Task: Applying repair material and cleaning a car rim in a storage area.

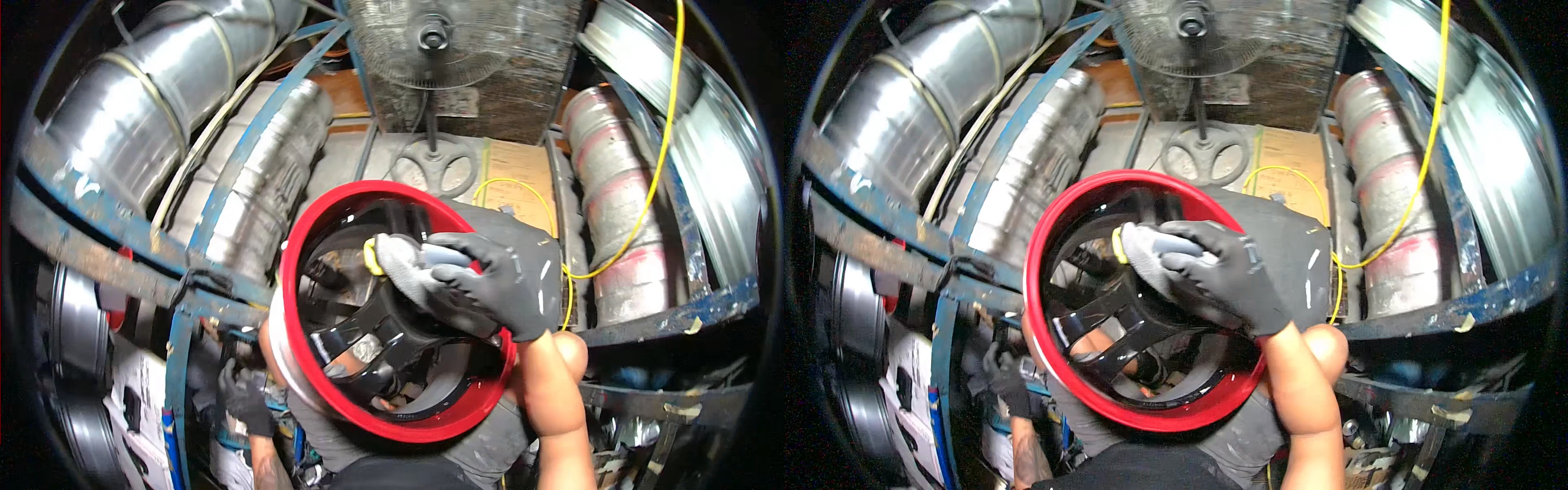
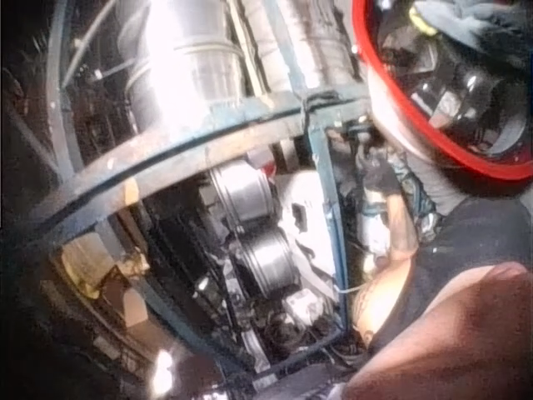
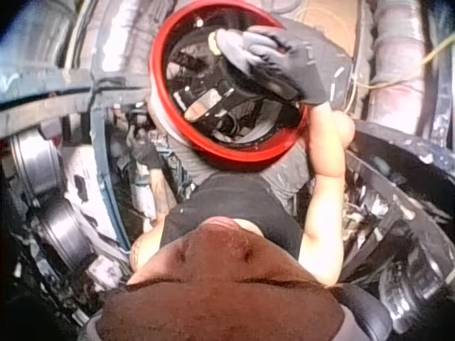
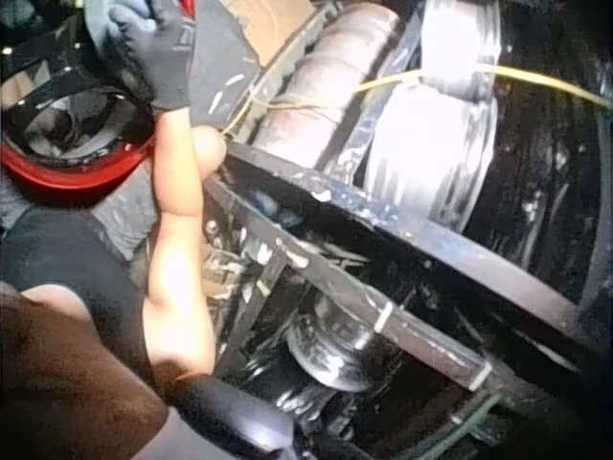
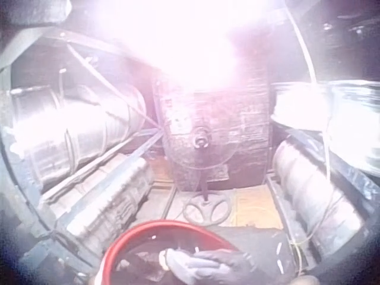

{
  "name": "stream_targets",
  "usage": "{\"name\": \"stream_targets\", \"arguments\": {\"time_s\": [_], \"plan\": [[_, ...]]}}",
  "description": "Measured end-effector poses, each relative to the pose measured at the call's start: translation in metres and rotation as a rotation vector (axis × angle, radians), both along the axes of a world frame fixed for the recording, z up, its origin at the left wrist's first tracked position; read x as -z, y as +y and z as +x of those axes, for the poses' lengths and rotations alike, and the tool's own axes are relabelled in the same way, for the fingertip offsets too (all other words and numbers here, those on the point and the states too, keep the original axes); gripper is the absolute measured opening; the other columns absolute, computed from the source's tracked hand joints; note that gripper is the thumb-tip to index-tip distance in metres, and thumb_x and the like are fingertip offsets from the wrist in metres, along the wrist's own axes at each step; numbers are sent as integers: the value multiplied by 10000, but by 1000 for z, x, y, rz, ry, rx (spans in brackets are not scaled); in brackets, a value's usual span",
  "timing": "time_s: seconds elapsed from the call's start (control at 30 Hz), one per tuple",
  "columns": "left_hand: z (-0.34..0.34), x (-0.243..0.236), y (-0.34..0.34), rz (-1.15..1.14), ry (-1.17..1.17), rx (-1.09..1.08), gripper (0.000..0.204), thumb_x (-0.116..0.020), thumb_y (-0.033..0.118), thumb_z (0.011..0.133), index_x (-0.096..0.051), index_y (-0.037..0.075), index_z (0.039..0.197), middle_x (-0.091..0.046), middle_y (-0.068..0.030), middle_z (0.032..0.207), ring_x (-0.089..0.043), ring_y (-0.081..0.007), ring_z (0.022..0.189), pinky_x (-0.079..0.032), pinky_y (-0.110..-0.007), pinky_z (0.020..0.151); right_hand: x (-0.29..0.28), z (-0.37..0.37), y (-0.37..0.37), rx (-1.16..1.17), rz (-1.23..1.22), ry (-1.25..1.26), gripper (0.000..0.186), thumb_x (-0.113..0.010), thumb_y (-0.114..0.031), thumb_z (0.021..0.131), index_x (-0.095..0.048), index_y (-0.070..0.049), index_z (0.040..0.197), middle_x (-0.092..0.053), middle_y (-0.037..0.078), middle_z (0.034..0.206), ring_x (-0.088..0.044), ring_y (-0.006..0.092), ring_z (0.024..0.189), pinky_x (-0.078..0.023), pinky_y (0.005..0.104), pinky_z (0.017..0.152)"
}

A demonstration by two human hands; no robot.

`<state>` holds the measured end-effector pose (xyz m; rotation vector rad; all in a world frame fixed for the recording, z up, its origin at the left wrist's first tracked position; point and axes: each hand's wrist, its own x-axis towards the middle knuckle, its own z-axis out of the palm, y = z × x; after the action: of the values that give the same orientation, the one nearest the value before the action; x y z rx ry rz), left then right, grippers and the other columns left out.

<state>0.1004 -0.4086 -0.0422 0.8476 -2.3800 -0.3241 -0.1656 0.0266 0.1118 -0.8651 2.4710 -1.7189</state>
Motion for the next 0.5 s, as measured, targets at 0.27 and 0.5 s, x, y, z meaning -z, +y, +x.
{"name": "stream_targets", "arguments": {"time_s": [0.27,0.5], "plan": [[-193,-264,183,132,-8,1033,326,-620,118,880,-622,-10,1180,-682,-170,1084,-672,-270,1004,-496,-363,907,-2,-27,-13,4,-146,109,408,-703,-176,872,-610,-26,1240,-683,144,1150,-670,217,1049,-520,342,903],[-315,-283,242,177,-256,1460,308,-700,176,892,-649,15,1151,-711,-136,984,-686,-177,922,-525,-325,818,-13,-55,-14,26,-659,-163,239,-663,-86,928,-638,5,1148,-711,62,1086,-653,107,1023,-518,264,897]]}}
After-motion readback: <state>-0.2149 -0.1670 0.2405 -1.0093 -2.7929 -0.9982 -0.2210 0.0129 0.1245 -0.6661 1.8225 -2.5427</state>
